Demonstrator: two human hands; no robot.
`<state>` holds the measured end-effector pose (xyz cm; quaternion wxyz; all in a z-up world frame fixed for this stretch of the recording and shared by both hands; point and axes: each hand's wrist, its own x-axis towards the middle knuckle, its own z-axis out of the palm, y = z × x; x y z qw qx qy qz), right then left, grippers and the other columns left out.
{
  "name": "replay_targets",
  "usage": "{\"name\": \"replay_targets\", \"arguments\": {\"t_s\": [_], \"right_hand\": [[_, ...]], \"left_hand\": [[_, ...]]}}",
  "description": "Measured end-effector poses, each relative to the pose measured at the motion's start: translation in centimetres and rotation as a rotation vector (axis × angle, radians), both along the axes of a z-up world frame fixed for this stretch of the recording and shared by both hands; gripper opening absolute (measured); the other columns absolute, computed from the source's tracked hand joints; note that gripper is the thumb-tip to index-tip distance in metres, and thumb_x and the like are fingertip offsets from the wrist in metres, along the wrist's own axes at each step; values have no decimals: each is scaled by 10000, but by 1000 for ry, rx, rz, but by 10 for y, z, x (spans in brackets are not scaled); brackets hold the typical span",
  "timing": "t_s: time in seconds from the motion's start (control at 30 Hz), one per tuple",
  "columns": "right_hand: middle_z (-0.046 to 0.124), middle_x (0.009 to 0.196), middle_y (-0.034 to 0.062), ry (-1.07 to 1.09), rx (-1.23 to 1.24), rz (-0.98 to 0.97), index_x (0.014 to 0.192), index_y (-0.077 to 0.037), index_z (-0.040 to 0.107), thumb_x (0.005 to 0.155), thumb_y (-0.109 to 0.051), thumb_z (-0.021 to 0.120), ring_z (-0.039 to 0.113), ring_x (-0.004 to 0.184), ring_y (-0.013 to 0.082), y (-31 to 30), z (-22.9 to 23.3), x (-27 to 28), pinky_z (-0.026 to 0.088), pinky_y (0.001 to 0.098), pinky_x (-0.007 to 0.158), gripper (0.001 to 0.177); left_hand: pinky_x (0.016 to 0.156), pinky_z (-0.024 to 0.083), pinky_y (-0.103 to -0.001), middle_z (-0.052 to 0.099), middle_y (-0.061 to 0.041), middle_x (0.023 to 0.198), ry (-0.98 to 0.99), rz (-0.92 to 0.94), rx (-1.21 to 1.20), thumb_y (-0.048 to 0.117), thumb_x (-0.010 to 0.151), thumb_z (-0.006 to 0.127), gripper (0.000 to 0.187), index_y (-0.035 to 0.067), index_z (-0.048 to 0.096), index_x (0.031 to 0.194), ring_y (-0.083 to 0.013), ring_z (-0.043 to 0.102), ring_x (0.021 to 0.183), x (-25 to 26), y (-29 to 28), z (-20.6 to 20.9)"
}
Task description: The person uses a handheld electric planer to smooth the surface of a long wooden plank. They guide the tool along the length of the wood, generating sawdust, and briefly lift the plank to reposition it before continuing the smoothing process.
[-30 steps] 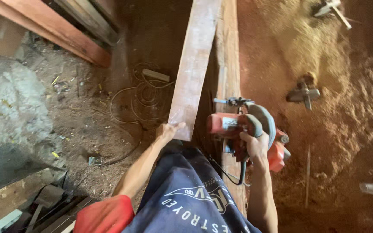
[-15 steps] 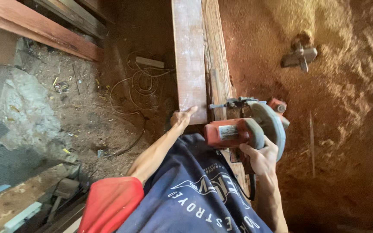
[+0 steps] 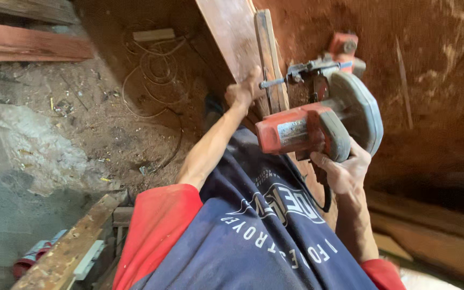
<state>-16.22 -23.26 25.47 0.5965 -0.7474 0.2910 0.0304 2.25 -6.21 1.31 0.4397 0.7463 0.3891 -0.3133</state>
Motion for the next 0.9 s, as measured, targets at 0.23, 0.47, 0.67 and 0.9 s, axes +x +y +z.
{"name": "replay_targets", "arguments": {"t_s": [0.23, 0.47, 0.67, 0.9], "right_hand": [[686, 901, -2, 105, -116, 55, 1105, -10, 718, 713, -62, 830, 598, 791, 88, 4, -2, -42, 526, 267, 737, 411], [708, 902, 0, 75, -70, 252, 1134, -27, 727, 713, -64, 827, 623, 817, 79, 20, -10, -38, 532, 260, 777, 434], [750, 1033, 53, 47, -48, 300, 1252, -17, 696, 735, -78, 839, 669, 937, 107, 35, -30, -12, 546, 287, 879, 540], [769, 1078, 97, 13, -58, 362, 1299, -7, 667, 765, -119, 844, 687, 987, 154, 45, -48, -10, 548, 313, 917, 574]], "left_hand": [[626, 697, -430, 655, -170, 930, -48, 8, -212, 879, 606, 655, 1135, -145, 743, 1087, -261, 721, 724, -2, 16, -45], [786, 619, -431, 565, -118, 1368, -111, 67, -530, 946, 707, 435, 1207, 71, 421, 1538, -262, 692, 1029, -38, 111, -81], [802, 587, -416, 632, -285, 1409, -104, 126, -572, 866, 816, 455, 1117, -11, 472, 1509, -328, 691, 1050, -102, 151, -39], [1083, 433, -348, 544, -118, 1362, -428, -133, -744, 551, 981, 672, 787, 1, 426, 1488, -174, 540, 1226, -189, 102, 34]]}}
